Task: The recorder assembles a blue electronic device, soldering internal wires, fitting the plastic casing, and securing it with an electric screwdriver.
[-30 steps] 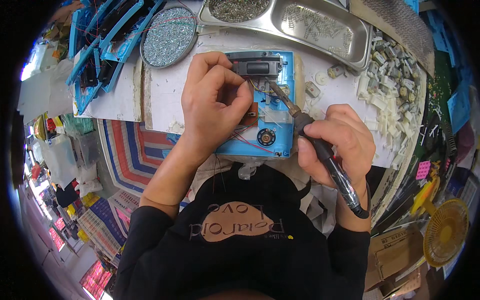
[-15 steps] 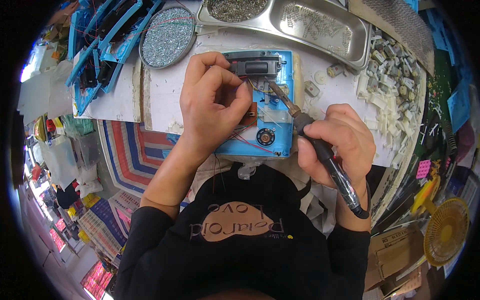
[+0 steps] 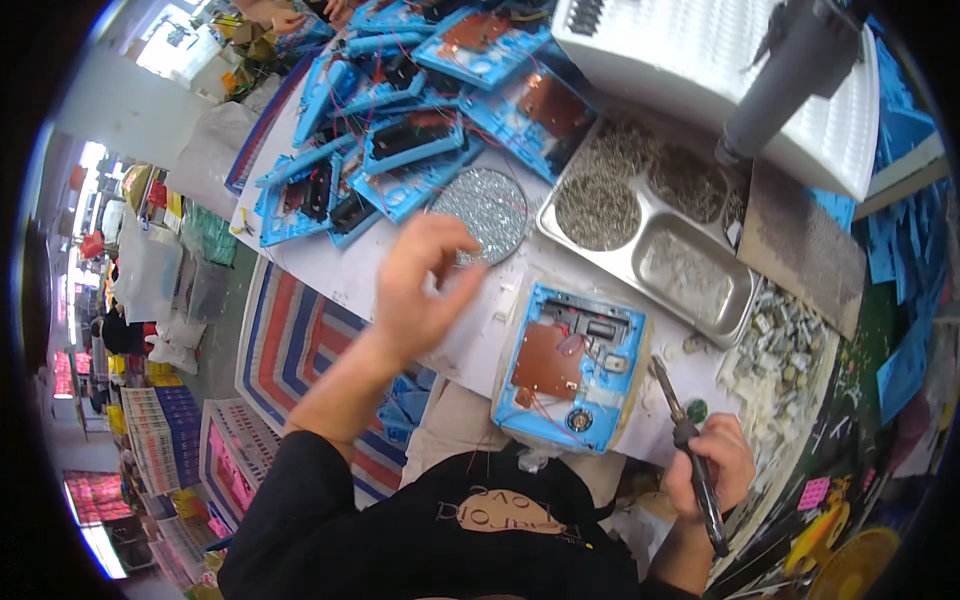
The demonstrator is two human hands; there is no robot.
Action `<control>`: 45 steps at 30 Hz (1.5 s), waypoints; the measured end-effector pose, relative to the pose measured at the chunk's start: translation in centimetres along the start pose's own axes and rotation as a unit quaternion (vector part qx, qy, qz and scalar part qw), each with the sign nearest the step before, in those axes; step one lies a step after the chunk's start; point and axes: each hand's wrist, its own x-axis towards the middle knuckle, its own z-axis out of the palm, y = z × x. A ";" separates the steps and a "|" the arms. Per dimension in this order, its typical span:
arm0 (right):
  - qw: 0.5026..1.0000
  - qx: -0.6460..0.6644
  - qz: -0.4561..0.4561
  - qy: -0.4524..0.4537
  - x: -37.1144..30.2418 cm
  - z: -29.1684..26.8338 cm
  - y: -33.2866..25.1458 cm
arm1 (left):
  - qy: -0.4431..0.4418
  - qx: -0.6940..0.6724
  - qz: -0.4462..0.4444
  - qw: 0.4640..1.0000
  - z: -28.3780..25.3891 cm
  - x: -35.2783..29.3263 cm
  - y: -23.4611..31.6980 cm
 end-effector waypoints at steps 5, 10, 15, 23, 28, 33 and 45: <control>1.000 -0.002 0.020 -0.011 0.4 -0.1 -0.7 | 0.048 0.196 0.035 0.979 -6.1 11.0 -7.8; 1.000 -0.003 0.014 -0.019 1.2 0.6 -0.6 | 0.011 0.308 0.032 0.951 -7.1 18.5 -12.9; 0.999 -0.007 0.028 -0.031 1.9 0.7 -0.6 | -0.096 0.405 -0.082 0.905 -5.0 22.8 -12.6; 0.999 -0.005 0.008 -0.030 2.0 1.1 -0.7 | -0.156 0.477 -0.181 0.846 -3.6 25.6 -12.5; 1.000 0.003 0.003 -0.005 1.3 0.3 -0.7 | -0.198 0.519 -0.140 0.820 -3.5 27.1 -12.8; 0.999 -0.040 0.012 0.017 -0.2 -1.1 -1.0 | -0.167 0.414 -0.208 0.870 -4.4 28.6 -16.1; 0.999 -0.044 0.004 -0.011 0.4 -0.9 -0.7 | -0.131 0.451 -0.190 0.862 -5.5 25.3 -11.8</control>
